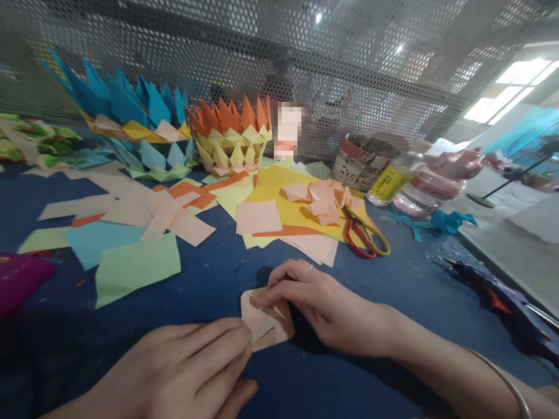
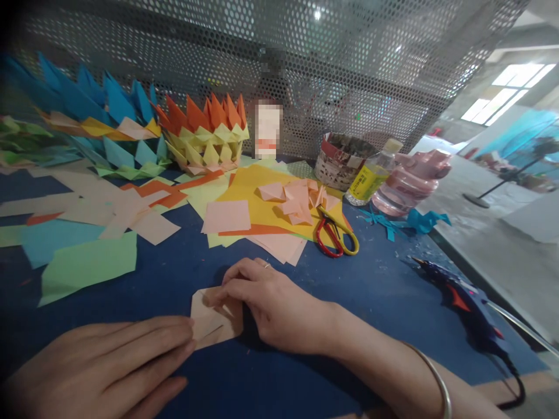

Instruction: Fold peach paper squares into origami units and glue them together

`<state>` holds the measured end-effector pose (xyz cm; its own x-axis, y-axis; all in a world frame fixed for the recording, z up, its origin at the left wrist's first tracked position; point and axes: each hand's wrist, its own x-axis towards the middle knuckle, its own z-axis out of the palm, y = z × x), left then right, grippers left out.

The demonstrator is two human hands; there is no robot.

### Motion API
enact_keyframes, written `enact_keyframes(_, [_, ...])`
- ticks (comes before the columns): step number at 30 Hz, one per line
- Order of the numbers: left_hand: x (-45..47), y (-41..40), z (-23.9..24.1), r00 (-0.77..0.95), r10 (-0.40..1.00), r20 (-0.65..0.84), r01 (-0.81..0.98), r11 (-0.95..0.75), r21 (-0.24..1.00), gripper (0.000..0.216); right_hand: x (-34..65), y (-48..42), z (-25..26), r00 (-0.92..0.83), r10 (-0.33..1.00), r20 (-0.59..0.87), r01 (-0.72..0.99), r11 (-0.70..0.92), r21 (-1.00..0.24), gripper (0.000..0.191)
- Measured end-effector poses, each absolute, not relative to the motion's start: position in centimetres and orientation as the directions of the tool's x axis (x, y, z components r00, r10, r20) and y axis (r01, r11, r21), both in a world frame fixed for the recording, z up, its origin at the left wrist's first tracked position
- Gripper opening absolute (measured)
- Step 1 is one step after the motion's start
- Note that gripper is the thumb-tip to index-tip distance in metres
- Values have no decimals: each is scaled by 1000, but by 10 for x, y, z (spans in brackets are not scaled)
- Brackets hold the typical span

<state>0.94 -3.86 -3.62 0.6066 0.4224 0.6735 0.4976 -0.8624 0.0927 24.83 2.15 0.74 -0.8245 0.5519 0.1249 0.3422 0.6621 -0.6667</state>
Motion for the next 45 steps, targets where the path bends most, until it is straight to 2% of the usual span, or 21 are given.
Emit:
enact_keyframes(2, [9,-39,-37,612,409,677,508,-859,61,37,249,21,6,-840,523,143,348,722,-599,45])
enact_keyframes(4, [10,-40,-38,592,402,698,529,-848,39,35,249,22,6,-843,515,153,349,741,-574,36])
enact_keyframes(7, [11,-43,-40,549,417,725,573,-819,38,35,251,24,6,-844,514,156,334,730,-596,22])
enact_keyframes(11, [11,-43,-43,561,434,705,567,-822,55,34,250,23,6,-828,521,209,299,724,-621,18])
enact_keyframes(14, [10,-42,-45,568,457,685,558,-825,88,33,246,16,7,-801,553,230,295,699,-651,18])
enact_keyframes(17, [10,-41,-43,562,481,673,553,-823,127,36,242,11,9,-801,578,160,324,641,-696,17])
enact_keyframes(21, [10,-41,-41,562,480,673,523,-837,160,32,244,14,10,-834,532,149,291,652,-700,22])
enact_keyframes(28, [8,-45,-50,549,431,716,545,-834,84,28,253,24,2,-858,456,237,176,695,-697,26])
enact_keyframes(34, [7,-45,-47,563,432,704,544,-835,77,26,253,29,-2,-854,408,322,93,729,-678,25])
enact_keyframes(41, [10,-44,-46,617,486,618,595,-803,38,39,253,28,-2,-852,391,349,80,756,-650,27])
enact_keyframes(45, [11,-45,-47,631,500,593,598,-800,38,43,253,27,-1,-865,390,316,114,766,-632,29])
